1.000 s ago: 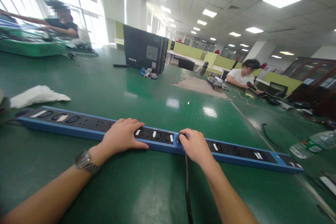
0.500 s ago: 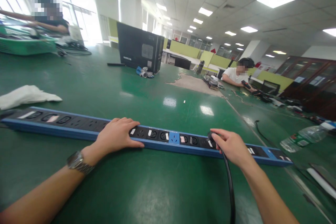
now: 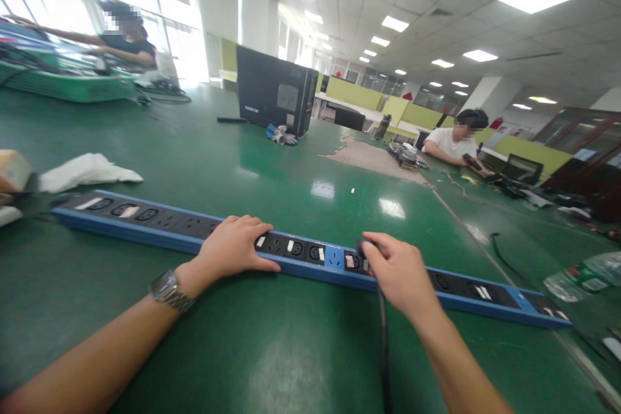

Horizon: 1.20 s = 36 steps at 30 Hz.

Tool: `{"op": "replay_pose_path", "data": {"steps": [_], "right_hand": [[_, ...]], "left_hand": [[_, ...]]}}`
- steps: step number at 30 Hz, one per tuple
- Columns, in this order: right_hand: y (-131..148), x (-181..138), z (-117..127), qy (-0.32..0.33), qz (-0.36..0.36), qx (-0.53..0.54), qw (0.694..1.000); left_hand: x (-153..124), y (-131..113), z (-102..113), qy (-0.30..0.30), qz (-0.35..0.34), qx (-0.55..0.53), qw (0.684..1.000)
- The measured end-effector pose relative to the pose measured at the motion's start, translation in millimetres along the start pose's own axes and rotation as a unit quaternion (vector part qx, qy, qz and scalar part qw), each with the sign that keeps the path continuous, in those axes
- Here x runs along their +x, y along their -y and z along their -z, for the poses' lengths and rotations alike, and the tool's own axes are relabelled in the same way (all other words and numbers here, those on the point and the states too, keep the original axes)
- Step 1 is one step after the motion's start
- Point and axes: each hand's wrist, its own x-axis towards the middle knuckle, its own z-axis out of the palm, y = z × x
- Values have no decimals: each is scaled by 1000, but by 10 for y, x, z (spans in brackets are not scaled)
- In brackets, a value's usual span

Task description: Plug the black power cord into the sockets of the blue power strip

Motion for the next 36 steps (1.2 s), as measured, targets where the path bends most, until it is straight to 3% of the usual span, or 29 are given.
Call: {"op": "replay_pose_path", "data": {"steps": [3, 5, 8, 11, 15, 18, 21, 24, 28, 36], "right_hand": [[587, 91, -547, 95, 52, 68, 992], [840, 176, -858, 100, 66, 37, 992], [989, 259, -1102, 82, 59, -22, 995], [1027, 243, -1176, 71, 72, -79, 992], [1079, 167, -1172, 76, 80, -111, 988], [1023, 136, -951, 32, 80, -51, 995], [780, 105, -566, -34, 59, 9, 998], [413, 82, -313, 17, 39, -30, 999], [88, 89, -369, 61, 21, -65, 996], [70, 36, -496, 38, 53, -63, 996]], "left_hand": [[-4, -8, -2, -5, 5, -2, 1000], [-8, -12, -7, -9, 7, -7, 1000], [-12, -14, -18, -14, 1, -11, 1000], [-11, -13, -27, -18, -6, -9, 1000], [-12, -15, -30, -26, -5, 0, 1000], [-9, -8, -28, -19, -3, -1, 1000], [1, 4, -25, -8, -4, 2, 1000], [11, 13, -24, -4, 0, 5, 1000], [15, 14, -24, 10, -1, 7, 1000], [28, 7, -4, 14, 1, 10, 1000]]}}
